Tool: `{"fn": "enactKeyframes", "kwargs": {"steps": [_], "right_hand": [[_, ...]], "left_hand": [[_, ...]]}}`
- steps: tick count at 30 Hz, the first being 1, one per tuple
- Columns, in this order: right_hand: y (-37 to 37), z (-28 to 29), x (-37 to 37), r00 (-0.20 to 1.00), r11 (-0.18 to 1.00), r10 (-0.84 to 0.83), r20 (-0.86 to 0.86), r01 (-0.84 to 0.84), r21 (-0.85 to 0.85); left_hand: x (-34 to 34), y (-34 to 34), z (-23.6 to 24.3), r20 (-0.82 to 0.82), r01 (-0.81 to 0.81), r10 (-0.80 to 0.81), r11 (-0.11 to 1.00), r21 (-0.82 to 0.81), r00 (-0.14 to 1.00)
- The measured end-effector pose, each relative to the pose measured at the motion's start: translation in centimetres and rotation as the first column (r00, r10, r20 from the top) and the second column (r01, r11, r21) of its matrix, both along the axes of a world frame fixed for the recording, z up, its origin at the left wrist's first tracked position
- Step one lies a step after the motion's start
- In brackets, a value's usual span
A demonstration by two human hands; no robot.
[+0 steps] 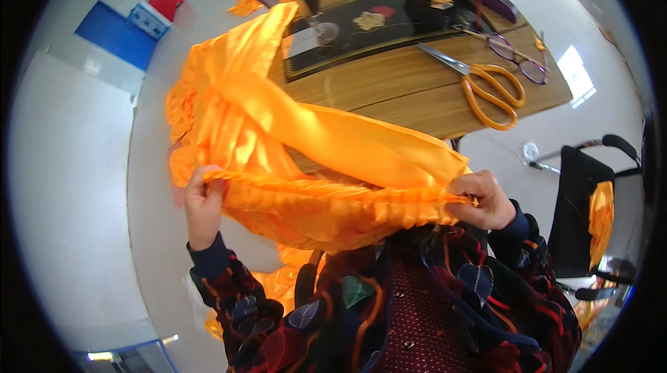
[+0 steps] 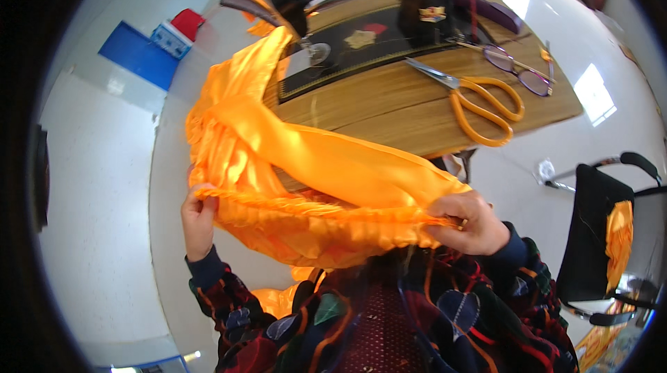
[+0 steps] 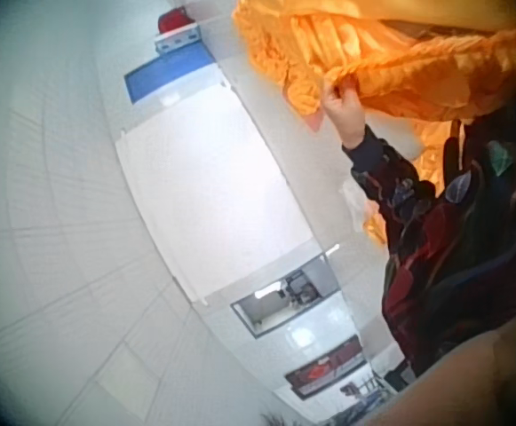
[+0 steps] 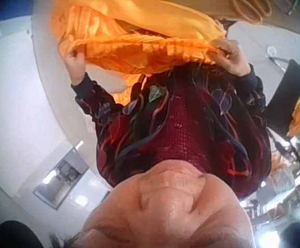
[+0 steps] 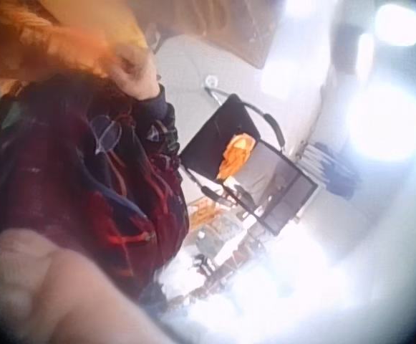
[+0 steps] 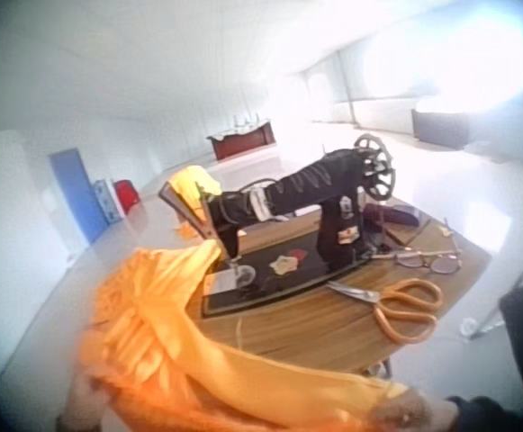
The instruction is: The person handles a large piece of orange fabric, unfolding and aligning it on a table. They use scissors to cut a strip from the fabric, then continue to fold and arrange the remaining material.
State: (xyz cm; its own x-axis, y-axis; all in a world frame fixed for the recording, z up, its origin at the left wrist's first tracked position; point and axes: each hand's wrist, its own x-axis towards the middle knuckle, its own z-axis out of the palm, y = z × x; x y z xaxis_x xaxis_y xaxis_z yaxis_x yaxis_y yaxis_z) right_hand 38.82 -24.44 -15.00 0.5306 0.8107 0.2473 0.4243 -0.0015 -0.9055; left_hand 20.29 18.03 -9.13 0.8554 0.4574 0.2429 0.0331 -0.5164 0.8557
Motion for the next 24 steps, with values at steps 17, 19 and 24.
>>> {"fn": "enactKeyframes", "kwargs": {"steps": [17, 19, 24], "right_hand": [[0.2, -1.3, -0.7, 0.996, 0.999, -0.043, -0.075, 0.045, 0.019], [0.2, -1.1, -0.9, 0.998, 0.999, -0.022, -0.059, 0.023, 0.023], [0.2, -1.0, -0.9, 0.997, 1.000, 0.000, -0.071, 0.001, 0.009]], "left_hand": [[6.0, -15.0, 4.6, 0.026, 0.457, -0.509, 0.793, 0.402, 0.860], [8.0, -18.2, 2.2, -0.090, 0.568, -0.597, 0.690, 0.449, 0.797], [10.2, -21.5, -1.9, -0.293, 0.664, -0.600, 0.709, 0.236, 0.745]]}}
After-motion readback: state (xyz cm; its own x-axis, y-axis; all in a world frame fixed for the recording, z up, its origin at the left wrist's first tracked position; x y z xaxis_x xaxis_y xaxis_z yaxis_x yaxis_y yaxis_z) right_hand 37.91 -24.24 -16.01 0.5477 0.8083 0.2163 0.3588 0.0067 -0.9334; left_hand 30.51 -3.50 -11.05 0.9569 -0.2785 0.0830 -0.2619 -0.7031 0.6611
